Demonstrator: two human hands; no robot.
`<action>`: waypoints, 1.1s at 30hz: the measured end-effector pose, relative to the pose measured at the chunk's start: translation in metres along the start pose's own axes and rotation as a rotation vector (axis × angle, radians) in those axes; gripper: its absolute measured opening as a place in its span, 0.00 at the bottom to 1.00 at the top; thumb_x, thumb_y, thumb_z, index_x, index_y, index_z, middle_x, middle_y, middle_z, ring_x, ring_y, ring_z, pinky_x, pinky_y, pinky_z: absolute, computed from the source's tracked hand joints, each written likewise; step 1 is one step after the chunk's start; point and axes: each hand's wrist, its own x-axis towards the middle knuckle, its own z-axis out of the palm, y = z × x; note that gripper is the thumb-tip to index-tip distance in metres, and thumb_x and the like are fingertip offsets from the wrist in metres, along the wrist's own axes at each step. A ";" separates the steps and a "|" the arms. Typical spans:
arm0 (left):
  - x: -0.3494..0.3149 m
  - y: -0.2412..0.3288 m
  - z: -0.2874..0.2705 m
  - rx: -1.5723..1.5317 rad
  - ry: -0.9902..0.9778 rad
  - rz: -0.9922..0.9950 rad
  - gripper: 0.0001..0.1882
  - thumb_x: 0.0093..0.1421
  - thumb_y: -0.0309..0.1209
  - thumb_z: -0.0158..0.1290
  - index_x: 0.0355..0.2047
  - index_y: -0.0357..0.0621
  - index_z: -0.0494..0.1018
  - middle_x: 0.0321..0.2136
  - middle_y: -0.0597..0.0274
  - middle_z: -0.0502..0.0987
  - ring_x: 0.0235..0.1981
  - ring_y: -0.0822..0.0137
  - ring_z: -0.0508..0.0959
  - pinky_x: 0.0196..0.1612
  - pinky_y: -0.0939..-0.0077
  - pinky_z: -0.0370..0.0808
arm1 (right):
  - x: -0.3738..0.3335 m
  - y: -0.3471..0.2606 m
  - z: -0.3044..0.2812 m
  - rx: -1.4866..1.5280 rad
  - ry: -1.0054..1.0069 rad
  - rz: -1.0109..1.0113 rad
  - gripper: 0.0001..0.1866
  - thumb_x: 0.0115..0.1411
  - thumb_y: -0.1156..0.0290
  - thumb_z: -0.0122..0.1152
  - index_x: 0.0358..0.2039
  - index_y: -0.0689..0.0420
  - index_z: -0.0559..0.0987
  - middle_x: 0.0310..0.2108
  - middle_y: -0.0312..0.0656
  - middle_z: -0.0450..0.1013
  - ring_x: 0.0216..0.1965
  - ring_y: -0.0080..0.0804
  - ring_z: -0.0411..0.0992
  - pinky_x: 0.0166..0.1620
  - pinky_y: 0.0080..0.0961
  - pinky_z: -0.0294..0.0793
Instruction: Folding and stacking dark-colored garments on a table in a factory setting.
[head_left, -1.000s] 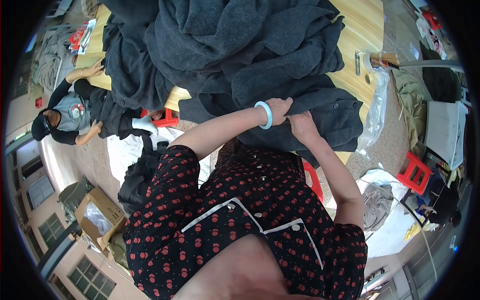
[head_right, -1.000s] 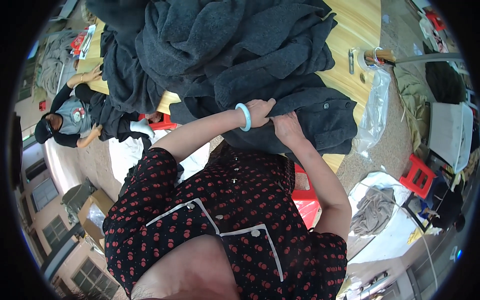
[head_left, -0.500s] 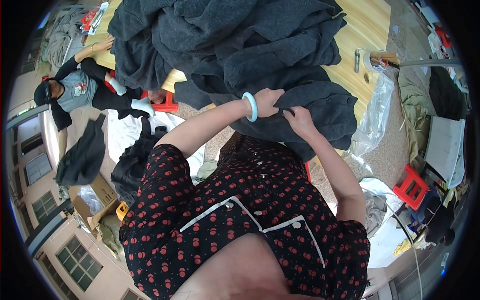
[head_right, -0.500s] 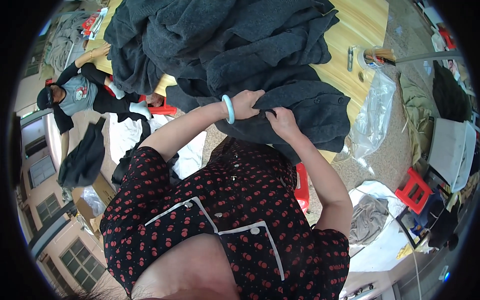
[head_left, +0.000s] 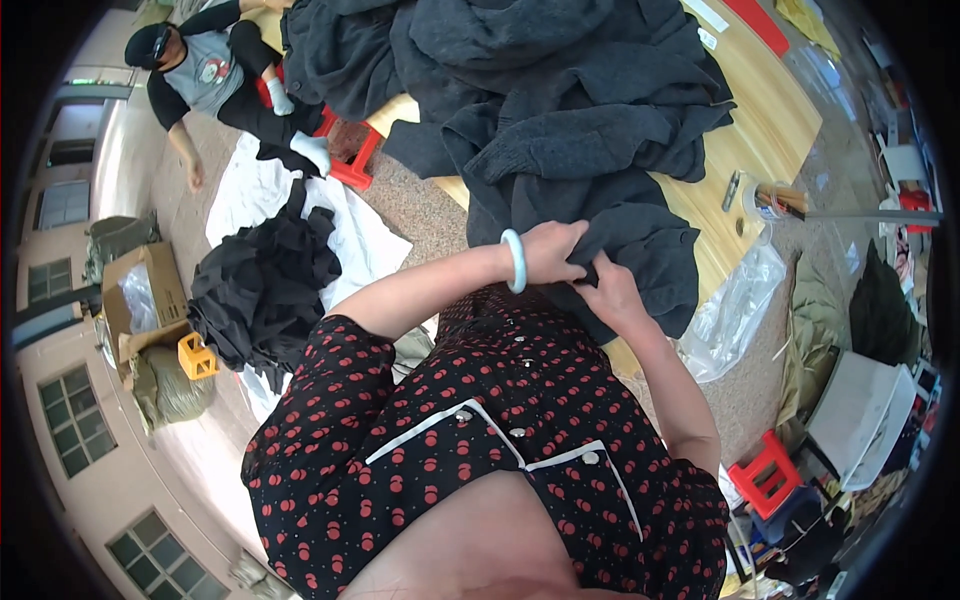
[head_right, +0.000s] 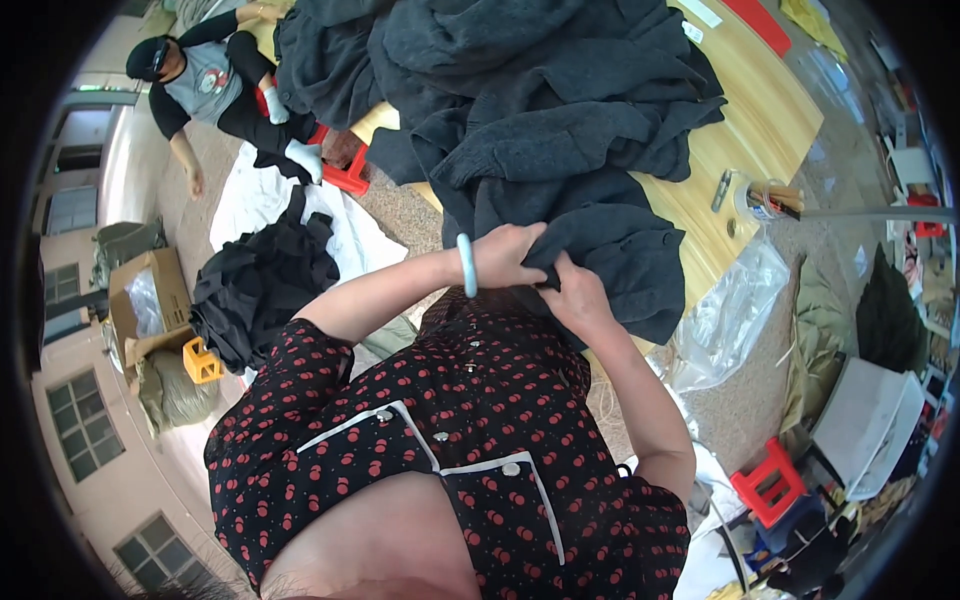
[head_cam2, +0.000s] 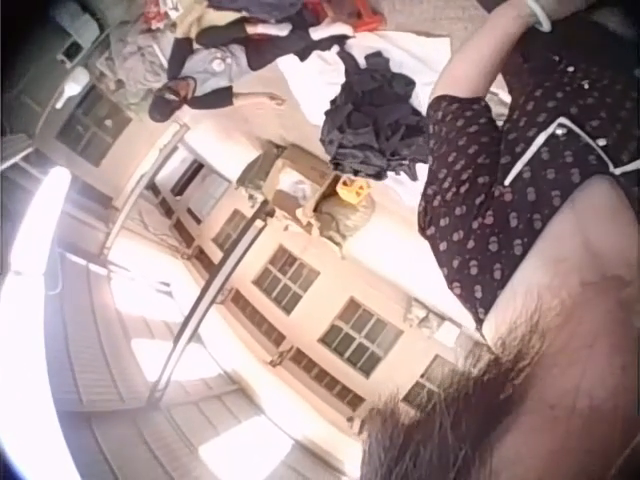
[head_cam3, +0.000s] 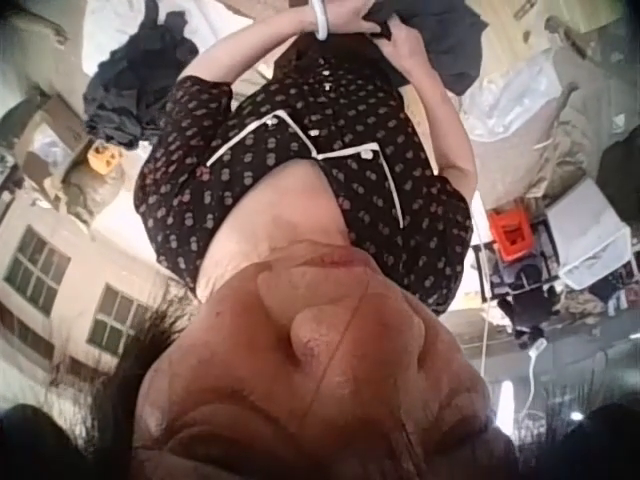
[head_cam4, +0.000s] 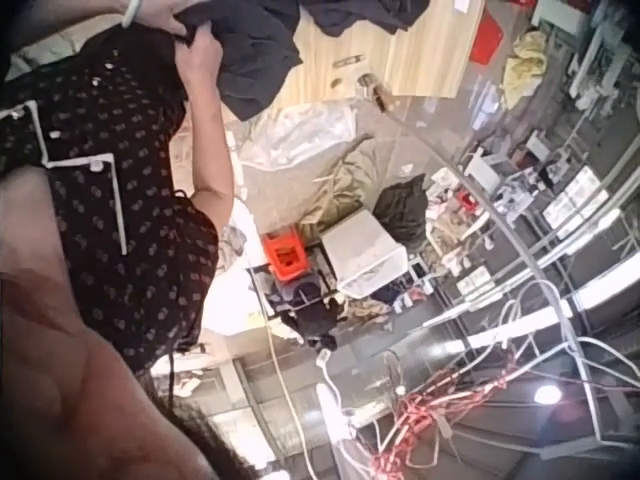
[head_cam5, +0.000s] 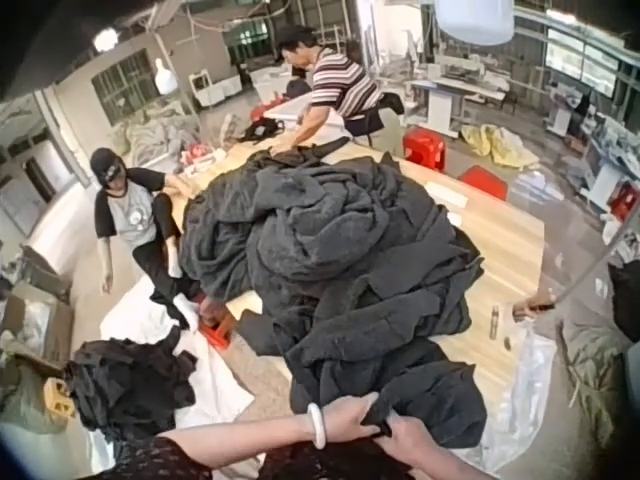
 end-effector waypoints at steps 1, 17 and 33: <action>-0.010 0.003 -0.002 -0.036 -0.018 0.014 0.20 0.41 0.32 0.57 0.30 0.35 0.61 0.22 0.43 0.70 0.30 0.45 0.71 0.31 0.62 0.67 | -0.002 -0.005 -0.003 0.040 -0.061 -0.066 0.23 0.45 0.70 0.59 0.42 0.62 0.66 0.28 0.55 0.70 0.33 0.54 0.67 0.34 0.34 0.68; -0.189 -0.055 -0.027 -1.011 0.472 -0.357 0.20 0.40 0.24 0.54 0.37 0.34 0.69 0.31 0.63 0.74 0.31 0.76 0.72 0.37 0.81 0.70 | 0.130 0.058 0.021 0.056 -0.156 -0.035 0.25 0.49 0.71 0.57 0.47 0.63 0.63 0.45 0.50 0.63 0.43 0.34 0.65 0.45 0.24 0.64; -0.746 -0.119 -0.282 0.676 2.231 -1.306 0.30 0.43 0.49 0.52 0.37 0.34 0.71 0.34 0.49 0.74 0.37 0.59 0.73 0.41 0.72 0.68 | 0.186 0.089 0.060 -0.279 -0.239 0.025 0.25 0.46 0.77 0.53 0.46 0.65 0.62 0.40 0.50 0.64 0.42 0.38 0.64 0.46 0.26 0.62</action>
